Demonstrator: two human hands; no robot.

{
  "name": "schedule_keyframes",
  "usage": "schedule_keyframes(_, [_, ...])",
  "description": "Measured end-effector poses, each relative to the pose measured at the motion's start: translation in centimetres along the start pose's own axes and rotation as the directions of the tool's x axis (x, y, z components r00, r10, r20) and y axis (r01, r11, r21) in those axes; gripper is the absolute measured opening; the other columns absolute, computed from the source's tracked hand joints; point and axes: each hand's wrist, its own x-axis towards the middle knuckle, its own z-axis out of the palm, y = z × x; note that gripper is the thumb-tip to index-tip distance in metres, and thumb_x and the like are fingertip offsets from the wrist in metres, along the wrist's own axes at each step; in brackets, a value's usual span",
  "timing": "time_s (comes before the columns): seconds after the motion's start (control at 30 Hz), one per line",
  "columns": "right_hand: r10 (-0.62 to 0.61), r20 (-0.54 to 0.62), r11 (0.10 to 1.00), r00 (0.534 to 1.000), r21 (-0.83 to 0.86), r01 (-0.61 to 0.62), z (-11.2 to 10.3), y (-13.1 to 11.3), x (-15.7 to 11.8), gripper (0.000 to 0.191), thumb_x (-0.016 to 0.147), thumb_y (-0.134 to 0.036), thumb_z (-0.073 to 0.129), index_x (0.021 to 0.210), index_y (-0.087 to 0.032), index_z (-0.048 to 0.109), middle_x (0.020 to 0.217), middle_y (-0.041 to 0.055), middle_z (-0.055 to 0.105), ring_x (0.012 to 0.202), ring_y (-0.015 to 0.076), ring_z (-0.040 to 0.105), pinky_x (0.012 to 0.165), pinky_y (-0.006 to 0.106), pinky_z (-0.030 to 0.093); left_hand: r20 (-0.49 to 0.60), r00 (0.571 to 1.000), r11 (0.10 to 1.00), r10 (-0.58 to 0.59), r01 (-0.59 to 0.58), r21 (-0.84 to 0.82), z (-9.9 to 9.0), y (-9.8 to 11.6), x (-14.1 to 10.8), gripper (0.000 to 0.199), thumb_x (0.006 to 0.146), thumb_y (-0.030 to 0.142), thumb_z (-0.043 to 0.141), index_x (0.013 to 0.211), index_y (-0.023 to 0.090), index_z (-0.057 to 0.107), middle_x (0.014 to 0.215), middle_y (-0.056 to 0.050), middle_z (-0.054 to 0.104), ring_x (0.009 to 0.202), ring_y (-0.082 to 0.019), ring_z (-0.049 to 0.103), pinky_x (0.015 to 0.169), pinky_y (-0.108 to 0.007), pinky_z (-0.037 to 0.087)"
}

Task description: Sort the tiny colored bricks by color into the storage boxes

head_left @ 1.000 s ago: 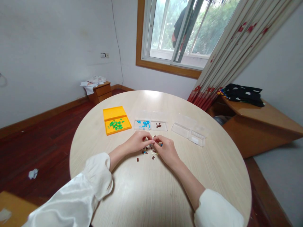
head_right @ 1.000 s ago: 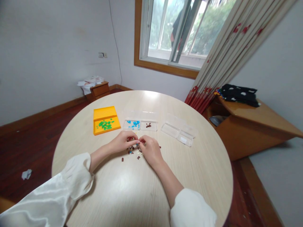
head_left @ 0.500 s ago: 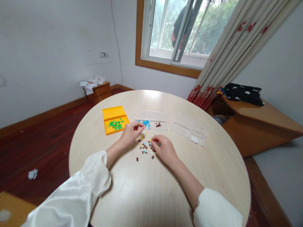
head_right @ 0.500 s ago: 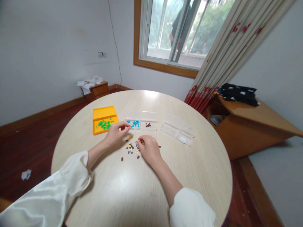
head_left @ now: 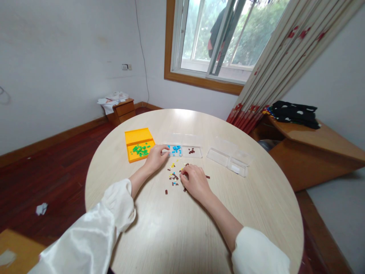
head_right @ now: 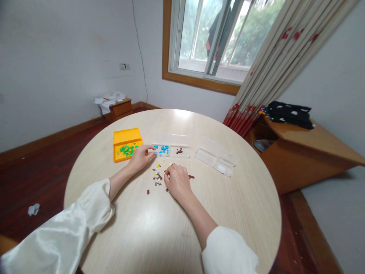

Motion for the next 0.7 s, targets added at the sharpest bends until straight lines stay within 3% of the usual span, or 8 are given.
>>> schedule_keyframes(0.13, [0.006, -0.064, 0.994, 0.998, 0.108, 0.001, -0.1, 0.3, 0.0, 0.013, 0.081, -0.016, 0.051, 0.074, -0.018, 0.062, 0.077, 0.0060, 0.067, 0.076, 0.0189, 0.058, 0.071, 0.031, 0.038, 0.037, 0.978, 0.975, 0.203, -0.199, -0.097, -0.4, 0.9, -0.7, 0.012, 0.078, 0.016, 0.057, 0.086, 0.017, 0.066, 0.092, -0.006, 0.066, 0.090, -0.019, 0.058, 0.083, -0.033, 0.045])
schedule_keyframes(0.3, [0.123, -0.127, 0.907, 0.984, 0.418, -0.059, -0.4, 0.8, 0.2, 0.016, 0.083, -0.023, 0.049, 0.077, -0.018, 0.063, 0.073, 0.0045, 0.069, 0.067, 0.0164, 0.060, 0.066, 0.028, 0.043, 0.214, 0.891, 0.909, 0.399, -0.355, -0.219, -0.9, 2.9, -2.1, 0.012, 0.082, 0.019, 0.057, 0.089, 0.017, 0.066, 0.092, -0.008, 0.066, 0.091, -0.018, 0.059, 0.083, -0.032, 0.046])
schedule_keyframes(0.47, [0.204, -0.120, 0.788, 0.972, 0.609, -0.090, -0.3, 0.8, 0.5, 0.020, 0.080, -0.030, 0.051, 0.075, -0.016, 0.064, 0.072, 0.0061, 0.069, 0.066, 0.0167, 0.061, 0.063, 0.028, 0.046, 0.263, 0.856, 0.891, 0.444, -0.391, -0.232, -0.8, 3.8, -2.6, 0.012, 0.084, 0.024, 0.056, 0.087, 0.017, 0.066, 0.083, -0.006, 0.067, 0.085, -0.017, 0.059, 0.080, -0.030, 0.045])
schedule_keyframes(0.7, [0.264, -0.039, 0.626, 0.964, 0.767, -0.141, 0.5, 0.7, 0.7, 0.023, 0.075, -0.036, 0.055, 0.075, -0.015, 0.064, 0.067, 0.0054, 0.067, 0.058, 0.0146, 0.058, 0.051, 0.025, 0.045, 0.241, 0.880, 0.903, 0.410, -0.356, -0.239, -0.7, 3.8, -2.6, 0.011, 0.084, 0.024, 0.058, 0.083, 0.017, 0.066, 0.081, -0.004, 0.067, 0.081, -0.015, 0.059, 0.077, -0.028, 0.045])
